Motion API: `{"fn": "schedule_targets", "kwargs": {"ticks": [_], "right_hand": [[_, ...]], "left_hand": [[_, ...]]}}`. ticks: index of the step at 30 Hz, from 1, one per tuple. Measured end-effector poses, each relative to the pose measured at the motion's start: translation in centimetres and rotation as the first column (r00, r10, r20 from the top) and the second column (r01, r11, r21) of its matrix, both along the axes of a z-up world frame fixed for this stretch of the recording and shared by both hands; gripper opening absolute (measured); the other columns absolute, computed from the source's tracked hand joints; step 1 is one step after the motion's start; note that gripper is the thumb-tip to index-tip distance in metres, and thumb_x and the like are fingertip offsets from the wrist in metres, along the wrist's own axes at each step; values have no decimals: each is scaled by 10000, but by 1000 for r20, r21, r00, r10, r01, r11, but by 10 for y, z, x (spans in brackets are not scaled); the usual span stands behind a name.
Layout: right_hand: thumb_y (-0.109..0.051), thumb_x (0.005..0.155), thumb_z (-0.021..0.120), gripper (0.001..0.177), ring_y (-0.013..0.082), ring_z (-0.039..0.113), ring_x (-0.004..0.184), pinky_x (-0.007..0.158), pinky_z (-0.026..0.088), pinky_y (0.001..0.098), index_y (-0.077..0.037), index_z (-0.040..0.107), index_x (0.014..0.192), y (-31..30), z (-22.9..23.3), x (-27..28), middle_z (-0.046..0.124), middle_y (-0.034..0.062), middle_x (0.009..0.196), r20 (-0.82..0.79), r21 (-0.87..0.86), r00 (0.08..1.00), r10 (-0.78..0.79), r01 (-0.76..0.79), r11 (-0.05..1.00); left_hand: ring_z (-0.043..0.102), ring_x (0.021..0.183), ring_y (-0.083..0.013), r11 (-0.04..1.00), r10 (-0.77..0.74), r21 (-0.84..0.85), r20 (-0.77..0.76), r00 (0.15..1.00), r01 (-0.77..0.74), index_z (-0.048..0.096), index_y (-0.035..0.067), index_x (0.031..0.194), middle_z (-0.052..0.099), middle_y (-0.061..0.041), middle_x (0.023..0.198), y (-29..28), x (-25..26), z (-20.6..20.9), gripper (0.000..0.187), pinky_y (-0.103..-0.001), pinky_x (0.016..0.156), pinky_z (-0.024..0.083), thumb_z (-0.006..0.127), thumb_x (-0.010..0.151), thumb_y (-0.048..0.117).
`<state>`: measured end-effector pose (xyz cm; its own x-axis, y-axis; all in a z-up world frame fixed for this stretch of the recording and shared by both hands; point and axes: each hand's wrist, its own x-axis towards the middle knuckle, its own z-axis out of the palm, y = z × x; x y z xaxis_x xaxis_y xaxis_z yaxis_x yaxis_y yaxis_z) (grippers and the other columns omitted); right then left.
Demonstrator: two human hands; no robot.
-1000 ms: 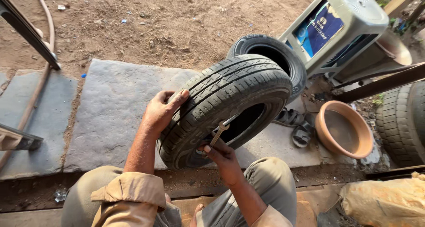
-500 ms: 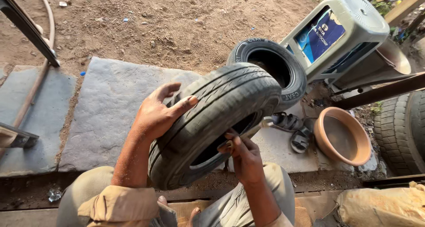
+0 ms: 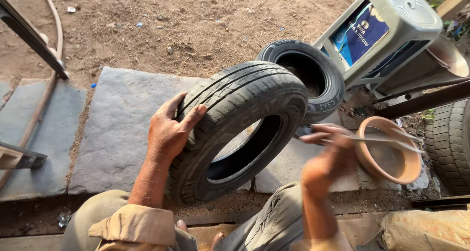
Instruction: The person uses a wrench and their hands to pry a tire off a metal rim, then wipes the interior of the tire and checks the edge of the rim while sitting on the floor.
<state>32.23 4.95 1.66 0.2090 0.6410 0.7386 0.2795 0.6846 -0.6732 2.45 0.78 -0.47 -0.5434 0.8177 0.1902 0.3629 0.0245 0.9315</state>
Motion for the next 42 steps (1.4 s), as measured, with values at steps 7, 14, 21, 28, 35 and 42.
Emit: {"fn": "schedule_targets", "kwargs": {"ticks": [7, 14, 21, 28, 35, 42], "right_hand": [[-75, 1062, 472, 184, 179, 682, 755, 734, 550, 328, -10, 631, 998, -22, -15, -17, 691, 104, 946, 62, -137, 982, 178, -168, 976], [-60, 999, 620, 89, 249, 705, 853, 875, 535, 381, -29, 701, 1020, -32, -15, -40, 705, 93, 973, 619, 122, 785, -12, -81, 989], [-55, 943, 678, 57, 314, 669, 820, 693, 531, 343, -14, 697, 978, -62, -11, -54, 667, 143, 945, 407, -91, 887, 219, -199, 976], [-35, 978, 668, 24, 295, 672, 861, 907, 536, 423, -30, 675, 1000, -78, -10, -60, 716, 94, 935, 430, 59, 877, 212, -262, 963], [-50, 903, 758, 193, 244, 657, 610, 609, 538, 368, 11, 728, 1083, -85, -21, -64, 730, 89, 756, 410, -148, 879, 241, -197, 969], [-78, 951, 733, 96, 286, 670, 640, 652, 526, 389, -26, 712, 1029, -71, -29, -80, 728, 140, 775, 625, -231, 737, 257, -140, 963]], "left_hand": [[702, 1122, -172, 998, -61, 14, 103, 993, 60, 659, 54, 1357, 759, -113, 1212, -3, -21, -15, 714, -319, 968, 523, 806, 819, 501], [694, 1116, -157, 992, -126, 45, 144, 981, 121, 671, 69, 1356, 766, -101, 1191, 0, -24, -16, 687, -299, 959, 516, 818, 812, 463], [707, 1110, -166, 988, -152, 22, 178, 972, 150, 674, 83, 1348, 769, -93, 1191, -1, -21, -11, 698, -309, 959, 529, 820, 789, 475], [705, 1126, -181, 987, -157, 54, 100, 982, 152, 682, 67, 1333, 760, -115, 1220, 3, -21, -17, 698, -319, 970, 530, 828, 787, 476], [714, 1110, -180, 983, -184, 43, 144, 972, 179, 689, 67, 1317, 771, -109, 1199, 18, -22, -4, 706, -326, 957, 539, 838, 762, 479], [716, 1106, -180, 973, -227, 67, 80, 971, 222, 714, 79, 1293, 774, -106, 1187, 25, -13, 4, 694, -324, 959, 537, 842, 750, 491]]}}
